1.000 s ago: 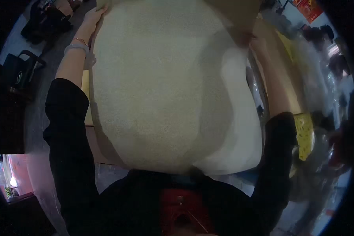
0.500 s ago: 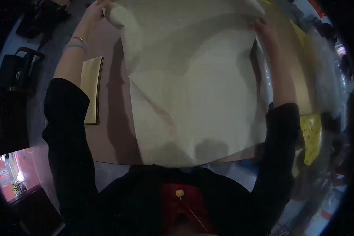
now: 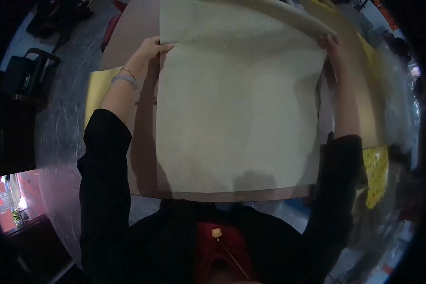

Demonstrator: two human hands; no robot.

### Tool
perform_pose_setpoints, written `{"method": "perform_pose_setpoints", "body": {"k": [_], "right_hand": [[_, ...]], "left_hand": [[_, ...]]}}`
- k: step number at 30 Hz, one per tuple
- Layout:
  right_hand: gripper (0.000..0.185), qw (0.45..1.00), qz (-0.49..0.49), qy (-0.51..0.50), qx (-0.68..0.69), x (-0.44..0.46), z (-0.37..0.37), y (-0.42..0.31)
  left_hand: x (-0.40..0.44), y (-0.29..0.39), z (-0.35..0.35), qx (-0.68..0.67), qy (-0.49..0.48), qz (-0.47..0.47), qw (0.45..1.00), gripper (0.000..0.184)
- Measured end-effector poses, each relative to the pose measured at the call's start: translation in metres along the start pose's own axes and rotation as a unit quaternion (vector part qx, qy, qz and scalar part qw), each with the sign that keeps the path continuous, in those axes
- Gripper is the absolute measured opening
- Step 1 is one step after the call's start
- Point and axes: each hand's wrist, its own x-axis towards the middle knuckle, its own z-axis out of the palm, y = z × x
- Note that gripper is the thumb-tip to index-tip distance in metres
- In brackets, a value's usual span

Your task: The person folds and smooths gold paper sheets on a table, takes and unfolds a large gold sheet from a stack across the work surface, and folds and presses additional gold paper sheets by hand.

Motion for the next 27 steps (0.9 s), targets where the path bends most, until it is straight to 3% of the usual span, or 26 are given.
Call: {"method": "perform_pose_setpoints", "body": {"k": [2, 4, 7, 10, 13, 14, 15, 17, 19, 20, 21, 22, 23, 24, 25, 27], "right_hand": [[0.031, 0.998, -0.006, 0.013, -0.065, -0.008, 0.005, -0.003], [0.032, 0.975, -0.065, -0.085, 0.196, -0.009, 0.005, 0.032], [0.035, 0.959, -0.063, -0.158, 0.227, -0.025, -0.017, 0.065], [0.038, 0.966, -0.022, -0.148, 0.211, -0.068, -0.024, 0.074], [0.036, 0.974, 0.017, -0.12, 0.194, -0.097, -0.037, 0.094], [0.034, 0.972, 0.023, -0.124, 0.199, -0.107, -0.038, 0.092], [0.034, 0.972, 0.021, -0.124, 0.198, -0.115, -0.027, 0.079], [0.025, 0.991, 0.068, -0.1, 0.053, -0.132, -0.005, 0.055], [0.014, 0.972, 0.141, -0.136, 0.134, -0.144, 0.002, 0.052], [0.011, 0.979, 0.135, -0.124, 0.089, -0.145, 0.008, 0.049], [0.011, 0.984, 0.129, -0.112, 0.046, -0.147, 0.012, 0.047], [0.018, 0.974, 0.045, -0.184, 0.123, -0.138, 0.008, 0.071], [0.018, 0.974, 0.046, -0.181, 0.125, -0.148, -0.005, 0.087], [0.02, 0.977, 0.081, -0.156, 0.121, -0.153, -0.004, 0.084], [0.021, 0.977, 0.119, -0.131, 0.117, -0.16, -0.005, 0.08], [0.022, 0.977, 0.106, -0.129, 0.133, -0.169, -0.004, 0.085]], "left_hand": [[-0.001, -0.003, -0.007, 0.026, 0.041, 0.018, 0.999, 0.024], [-0.001, -0.014, -0.015, 0.056, 0.082, 0.033, 0.995, 0.024], [-0.002, -0.035, -0.019, 0.057, 0.128, 0.059, 0.988, 0.024], [0.007, -0.068, -0.02, 0.006, 0.115, 0.045, 0.992, 0.022], [0.011, -0.079, -0.011, -0.004, 0.15, 0.103, 0.983, 0.017], [-0.002, -0.071, 0.001, -0.164, 0.173, 0.159, 0.958, 0.016], [0.004, -0.077, -0.016, -0.113, 0.127, 0.145, 0.975, 0.017], [0.022, -0.094, -0.039, -0.059, 0.08, 0.136, 0.986, 0.018], [0.03, -0.104, -0.036, 0.004, 0.125, 0.204, 0.971, 0.023], [0.03, -0.111, -0.029, -0.042, 0.196, 0.156, 0.967, 0.028], [0.022, -0.111, -0.026, -0.041, 0.196, 0.155, 0.967, 0.028], [0.012, -0.112, -0.024, -0.047, 0.218, 0.12, 0.967, 0.03], [-0.011, -0.112, -0.019, -0.053, 0.239, 0.086, 0.966, 0.032], [-0.05, -0.08, -0.011, -0.068, 0.211, -0.009, 0.975, 0.041], [-0.07, -0.079, -0.012, -0.118, 0.186, -0.055, 0.974, 0.045], [-0.116, -0.056, -0.005, -0.222, 0.116, -0.116, 0.961, 0.055]]}}
